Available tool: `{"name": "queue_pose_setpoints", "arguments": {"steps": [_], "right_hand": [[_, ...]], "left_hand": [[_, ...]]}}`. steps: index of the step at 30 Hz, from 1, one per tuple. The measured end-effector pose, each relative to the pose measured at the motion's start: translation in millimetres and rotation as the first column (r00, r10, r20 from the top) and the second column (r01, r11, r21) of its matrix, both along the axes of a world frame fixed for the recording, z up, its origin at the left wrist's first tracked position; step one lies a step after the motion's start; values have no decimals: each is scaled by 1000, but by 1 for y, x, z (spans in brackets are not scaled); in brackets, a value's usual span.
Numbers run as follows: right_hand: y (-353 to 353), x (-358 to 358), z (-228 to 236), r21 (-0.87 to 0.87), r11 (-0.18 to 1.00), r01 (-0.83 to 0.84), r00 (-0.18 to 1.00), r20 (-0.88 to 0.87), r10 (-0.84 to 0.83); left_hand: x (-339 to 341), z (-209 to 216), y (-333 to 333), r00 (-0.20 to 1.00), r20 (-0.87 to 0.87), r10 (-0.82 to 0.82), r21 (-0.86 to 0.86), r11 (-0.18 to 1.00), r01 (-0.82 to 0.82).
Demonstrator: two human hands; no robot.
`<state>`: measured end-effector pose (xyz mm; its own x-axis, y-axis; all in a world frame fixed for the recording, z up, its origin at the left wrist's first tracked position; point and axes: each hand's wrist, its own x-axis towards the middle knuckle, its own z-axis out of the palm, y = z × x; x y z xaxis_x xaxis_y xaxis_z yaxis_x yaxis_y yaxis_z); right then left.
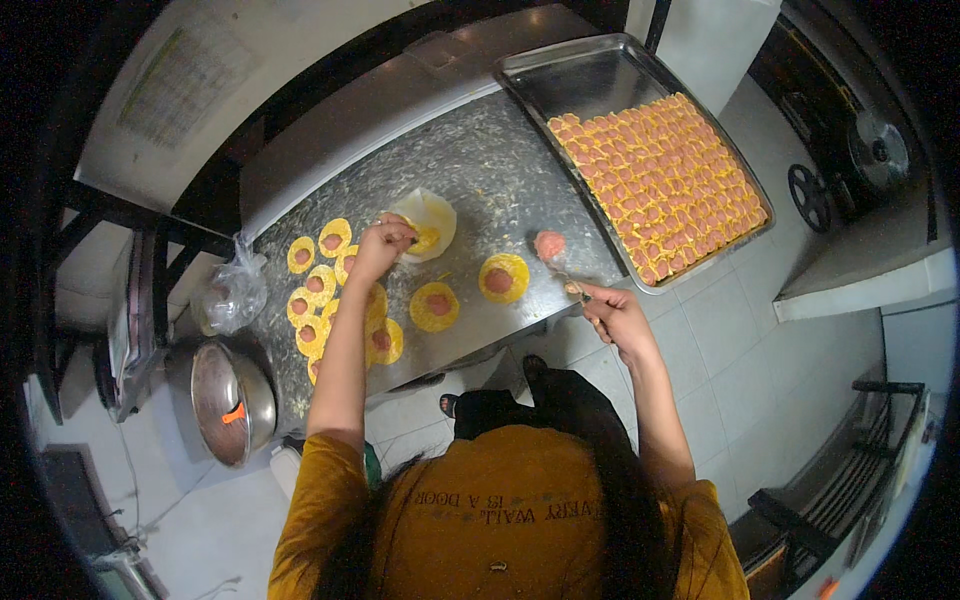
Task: The person scoops a pink filling from a metal bowl using a spoon and places it into yellow circular wrappers on a countertop. They then fold the wrappers around the filling to form small dumplings and place them onto a metal tray.
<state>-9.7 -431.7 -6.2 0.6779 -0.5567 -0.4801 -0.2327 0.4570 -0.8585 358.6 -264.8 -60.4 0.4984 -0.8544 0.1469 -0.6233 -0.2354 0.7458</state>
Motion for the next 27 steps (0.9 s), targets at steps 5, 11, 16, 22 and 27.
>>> {"name": "queue_pose_setpoints", "arguments": {"steps": [5,11,16,22,27], "right_hand": [[-4,-4,-1,6,1000,2,1000,4,-2],[-13,-13,-3,-23,998,59,998,24,-59],[-19,-9,8,-130,982,136,991,8,-136],[-30,11,14,-923,386,-9,967,-107,-231],[-10,40,60,-999,-43,-24,958,-11,-287]], "left_hand": [[0,34,2,732,-667,141,-66,967,-246],[-46,107,-44,497,-865,-66,-165,974,-156],[-74,68,-111,537,-843,-42,-32,999,30],[-85,-18,-128,982,-35,186,224,959,-174],[-92,5,-73,964,-108,243,-21,969,-247]]}}
